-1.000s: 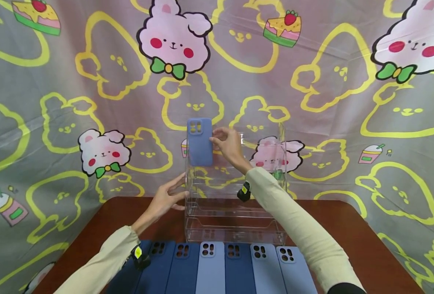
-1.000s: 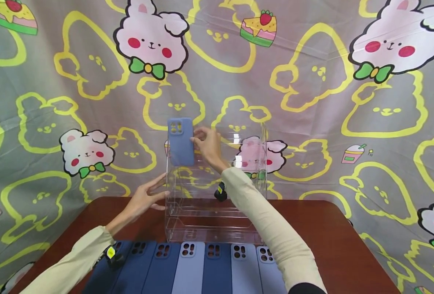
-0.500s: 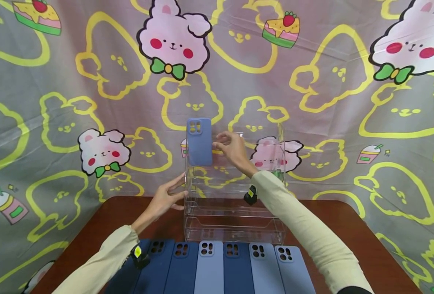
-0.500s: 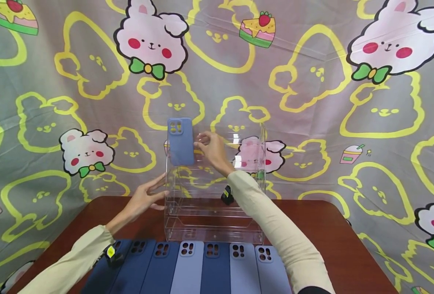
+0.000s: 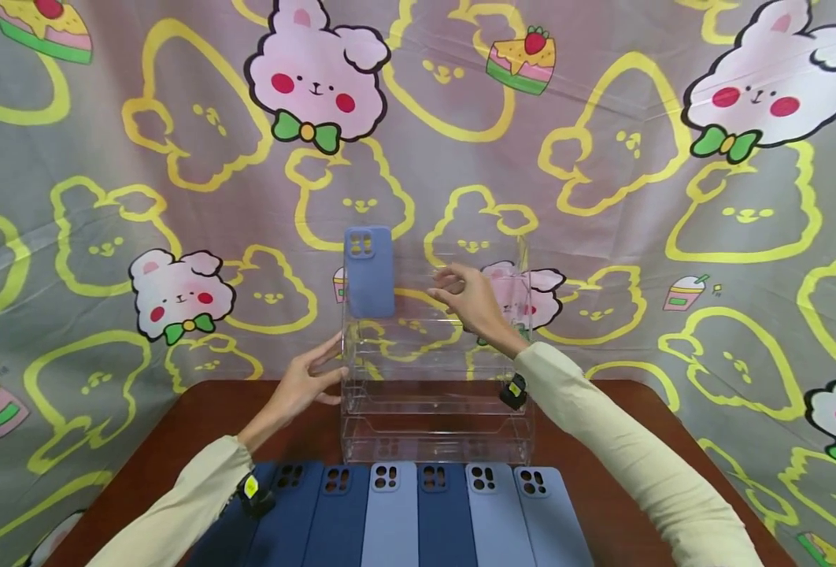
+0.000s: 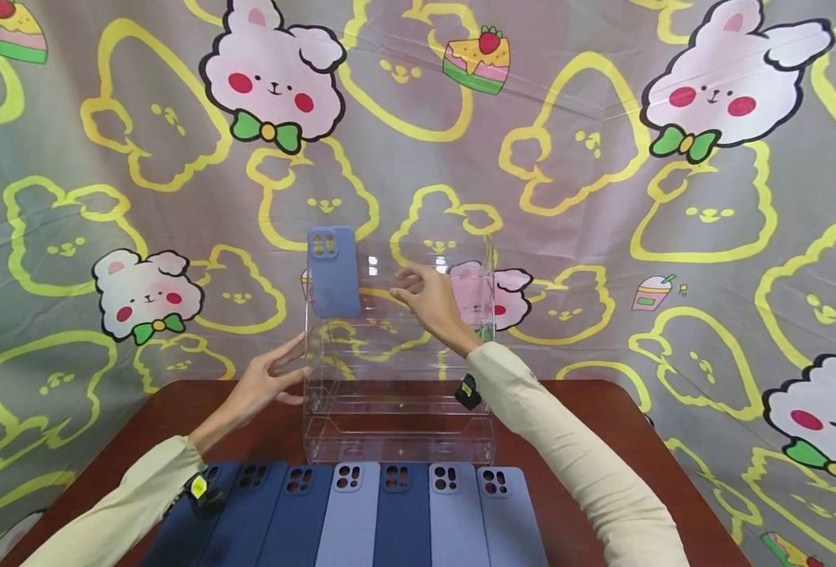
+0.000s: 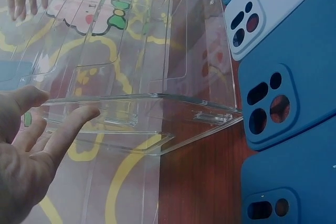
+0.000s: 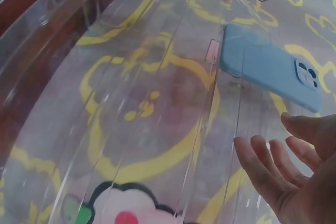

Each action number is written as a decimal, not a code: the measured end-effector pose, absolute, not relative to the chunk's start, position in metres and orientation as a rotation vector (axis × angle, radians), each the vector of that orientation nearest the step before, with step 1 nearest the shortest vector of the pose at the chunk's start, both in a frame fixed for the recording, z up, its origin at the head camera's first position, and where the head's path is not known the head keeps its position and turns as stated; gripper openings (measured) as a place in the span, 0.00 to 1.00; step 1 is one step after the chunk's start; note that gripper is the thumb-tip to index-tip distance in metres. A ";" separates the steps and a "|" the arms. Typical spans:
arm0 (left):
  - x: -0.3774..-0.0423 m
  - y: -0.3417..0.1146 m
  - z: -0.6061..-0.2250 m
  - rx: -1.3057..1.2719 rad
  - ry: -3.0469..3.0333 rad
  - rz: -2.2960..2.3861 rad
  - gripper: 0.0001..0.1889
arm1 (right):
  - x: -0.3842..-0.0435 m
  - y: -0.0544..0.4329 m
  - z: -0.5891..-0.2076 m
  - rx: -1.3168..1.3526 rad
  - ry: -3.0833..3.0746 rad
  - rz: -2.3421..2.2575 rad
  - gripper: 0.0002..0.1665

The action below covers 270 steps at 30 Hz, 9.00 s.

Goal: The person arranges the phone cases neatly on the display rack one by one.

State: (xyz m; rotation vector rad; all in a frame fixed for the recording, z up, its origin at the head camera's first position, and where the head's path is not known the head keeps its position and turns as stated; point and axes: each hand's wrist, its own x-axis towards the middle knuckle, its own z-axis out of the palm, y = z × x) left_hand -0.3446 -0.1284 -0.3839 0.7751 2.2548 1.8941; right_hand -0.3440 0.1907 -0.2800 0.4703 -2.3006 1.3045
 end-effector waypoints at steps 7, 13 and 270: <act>-0.347 -0.131 -0.383 0.765 2.280 1.883 0.38 | -0.325 0.207 -0.278 0.472 -2.340 1.257 0.16; -0.346 -0.131 -0.384 0.797 2.250 1.896 0.38 | -0.302 0.222 -0.279 0.490 -2.389 1.143 0.18; -0.332 -0.123 -0.401 0.754 2.361 1.926 0.37 | -0.232 0.284 -0.359 0.235 -2.462 0.949 0.11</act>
